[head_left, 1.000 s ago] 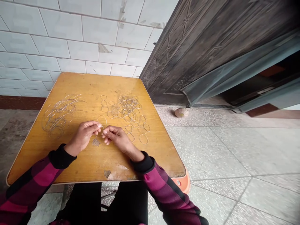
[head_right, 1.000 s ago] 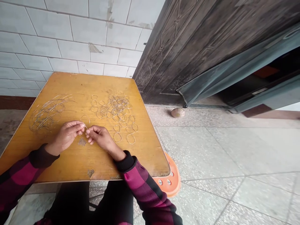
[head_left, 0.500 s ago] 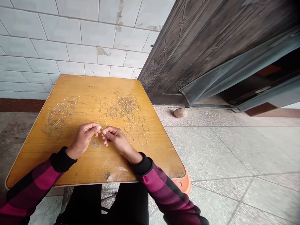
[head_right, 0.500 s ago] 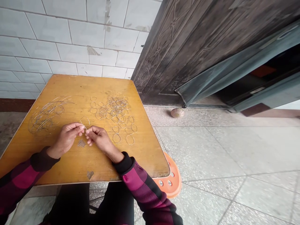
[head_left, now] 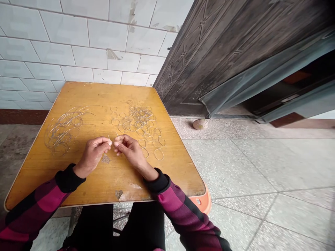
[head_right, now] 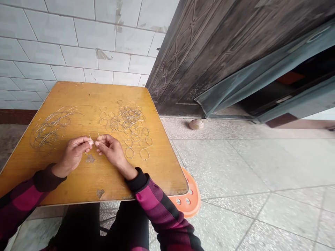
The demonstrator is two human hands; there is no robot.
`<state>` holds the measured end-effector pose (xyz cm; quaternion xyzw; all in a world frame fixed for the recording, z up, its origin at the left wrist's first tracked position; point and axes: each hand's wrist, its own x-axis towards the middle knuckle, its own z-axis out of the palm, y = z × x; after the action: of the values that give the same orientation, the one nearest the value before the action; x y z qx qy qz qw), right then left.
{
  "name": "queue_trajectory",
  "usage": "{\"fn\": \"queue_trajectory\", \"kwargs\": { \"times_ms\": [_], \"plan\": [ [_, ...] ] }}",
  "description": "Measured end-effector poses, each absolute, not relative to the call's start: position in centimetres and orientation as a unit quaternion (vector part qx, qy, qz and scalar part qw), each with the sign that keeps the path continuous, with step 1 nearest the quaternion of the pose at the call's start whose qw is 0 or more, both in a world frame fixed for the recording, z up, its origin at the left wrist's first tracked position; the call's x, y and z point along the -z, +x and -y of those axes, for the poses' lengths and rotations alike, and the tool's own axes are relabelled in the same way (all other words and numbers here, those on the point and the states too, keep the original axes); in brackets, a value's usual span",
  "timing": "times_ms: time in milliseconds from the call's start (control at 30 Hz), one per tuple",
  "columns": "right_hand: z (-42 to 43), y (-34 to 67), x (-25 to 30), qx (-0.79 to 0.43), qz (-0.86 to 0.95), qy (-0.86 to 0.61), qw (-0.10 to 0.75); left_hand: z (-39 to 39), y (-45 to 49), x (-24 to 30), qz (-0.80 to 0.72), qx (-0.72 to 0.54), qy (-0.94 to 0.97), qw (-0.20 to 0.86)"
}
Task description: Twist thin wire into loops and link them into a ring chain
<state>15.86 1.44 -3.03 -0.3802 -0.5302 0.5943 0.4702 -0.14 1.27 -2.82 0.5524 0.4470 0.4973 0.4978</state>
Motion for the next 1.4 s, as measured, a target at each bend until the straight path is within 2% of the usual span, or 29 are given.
{"fn": "queue_trajectory", "kwargs": {
  "times_ms": [133, 267, 433, 633, 833, 1200, 1300, 1400],
  "plan": [
    [-1.8, 15.9, 3.6, -0.542, 0.558, -0.386, 0.496, -1.0, 0.1, 3.1, -0.462, -0.466, 0.578, 0.485],
    [-2.1, 16.5, 3.6, -0.373, 0.678, -0.401, 0.491, -0.8, 0.4, 3.0, -0.469, -0.418, 0.610, 0.482],
    [-2.3, 18.1, 2.4, -0.096, 0.869, -0.338, 0.350, -1.0, 0.4, 2.4, -0.452, -0.387, 0.665, 0.451],
    [-1.9, 18.8, 0.6, 0.054, 0.912, -0.335, 0.232, -1.2, 0.4, 2.6, -0.458, -0.373, 0.668, 0.452],
    [-1.8, 18.4, 0.1, 0.102, 0.908, -0.361, 0.188, -1.1, 0.6, 2.8, -0.471, -0.372, 0.656, 0.457],
    [-1.9, 17.2, 0.6, 0.100, 0.897, -0.391, 0.180, -0.9, 0.7, 3.7, -0.475, -0.405, 0.612, 0.486],
    [-2.1, 17.4, 0.8, 0.052, 0.885, -0.408, 0.218, -0.9, 0.7, 3.9, -0.476, -0.415, 0.603, 0.488],
    [-2.3, 18.1, 1.0, -0.050, 0.846, -0.435, 0.304, -1.0, 0.6, 3.9, -0.484, -0.440, 0.579, 0.486]
  ]
}}
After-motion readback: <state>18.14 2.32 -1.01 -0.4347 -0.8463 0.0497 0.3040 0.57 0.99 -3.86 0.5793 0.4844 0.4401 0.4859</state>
